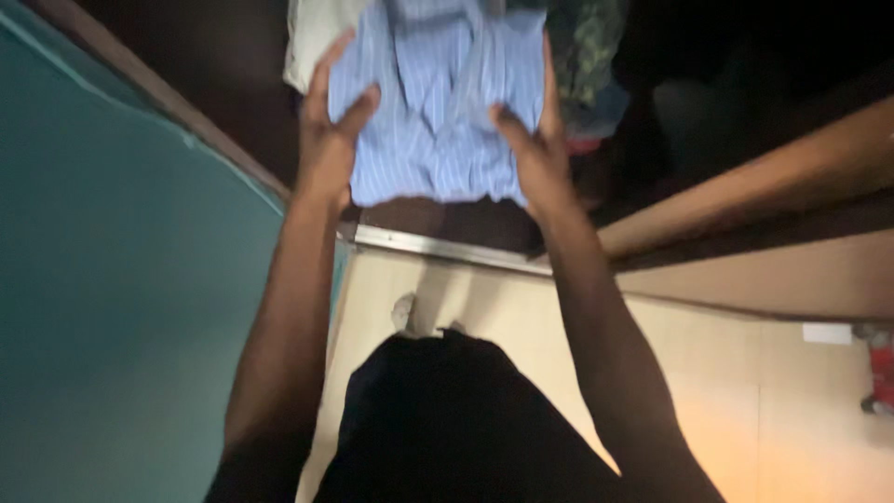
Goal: The person folds a blue checkered shirt on a bed and places it in a wardrobe. They then rearrange a stack of books and notebooks on a shelf, picking up a spiral notebook with a bicycle cover and placing it on the bed.
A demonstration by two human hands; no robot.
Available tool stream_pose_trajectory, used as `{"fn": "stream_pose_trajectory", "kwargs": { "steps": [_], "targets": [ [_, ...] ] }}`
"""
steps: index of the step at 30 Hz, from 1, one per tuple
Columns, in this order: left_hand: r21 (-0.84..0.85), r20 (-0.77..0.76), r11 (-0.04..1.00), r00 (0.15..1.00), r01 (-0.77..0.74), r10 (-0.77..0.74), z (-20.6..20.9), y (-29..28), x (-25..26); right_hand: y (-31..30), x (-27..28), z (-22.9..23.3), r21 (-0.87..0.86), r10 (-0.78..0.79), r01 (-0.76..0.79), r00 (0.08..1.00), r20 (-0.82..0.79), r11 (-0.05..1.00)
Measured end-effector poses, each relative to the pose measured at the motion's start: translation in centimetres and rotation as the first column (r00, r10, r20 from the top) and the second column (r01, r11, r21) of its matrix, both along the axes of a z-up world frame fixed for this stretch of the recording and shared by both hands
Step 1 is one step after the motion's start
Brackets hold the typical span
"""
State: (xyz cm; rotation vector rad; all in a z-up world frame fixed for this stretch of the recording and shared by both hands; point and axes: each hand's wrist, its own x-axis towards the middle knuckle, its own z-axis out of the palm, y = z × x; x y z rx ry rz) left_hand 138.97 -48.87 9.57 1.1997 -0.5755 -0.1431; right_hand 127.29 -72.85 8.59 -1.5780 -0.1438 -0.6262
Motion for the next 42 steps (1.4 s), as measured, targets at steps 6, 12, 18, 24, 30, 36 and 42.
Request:
{"fn": "stream_pose_trajectory", "kwargs": {
  "steps": [6, 12, 18, 24, 30, 36, 42],
  "targets": [
    [-0.018, 0.001, 1.000, 1.000, 0.011, -0.011, -0.6, -0.1, 1.8, -0.8, 1.4, -1.2, 0.067, 0.092, -0.093, 0.996, 0.021, 0.993],
    [-0.177, -0.089, 0.975, 0.984, 0.136, -0.153, -1.2, 0.0, 2.7, -1.2, 2.6, -2.6, 0.074, 0.019, -0.012, 0.995, -0.095, 0.997],
    [0.030, 0.013, 0.999, 1.000, -0.024, 0.023, -2.9, 0.3, 4.0, -0.2, 3.0, -2.9, 0.015, -0.008, 0.009, 0.997, -0.077, 1.000],
    [0.029, 0.023, 0.999, 0.999, 0.042, -0.043, -4.3, 0.8, 5.2, 1.1, 3.8, -4.0, -0.045, -0.051, 0.048, 0.995, -0.080, 0.998],
    [0.019, 0.016, 0.998, 0.998, 0.059, -0.059, -4.1, 0.4, 7.9, 1.0, 6.1, -3.5, -0.008, -0.012, 0.011, 0.997, -0.071, 1.000],
    [0.057, 0.109, 0.998, 0.993, 0.028, -0.034, -4.3, 0.5, 10.2, 0.5, 8.5, -4.1, -0.137, -0.057, 0.051, 0.997, -0.041, 0.989],
    [-0.058, 0.047, 0.998, 0.999, 0.020, -0.018, -5.1, -0.5, 15.5, -1.5, 13.9, -3.9, -0.040, -0.005, 0.005, 1.000, -0.011, 0.999]
  ]
}}
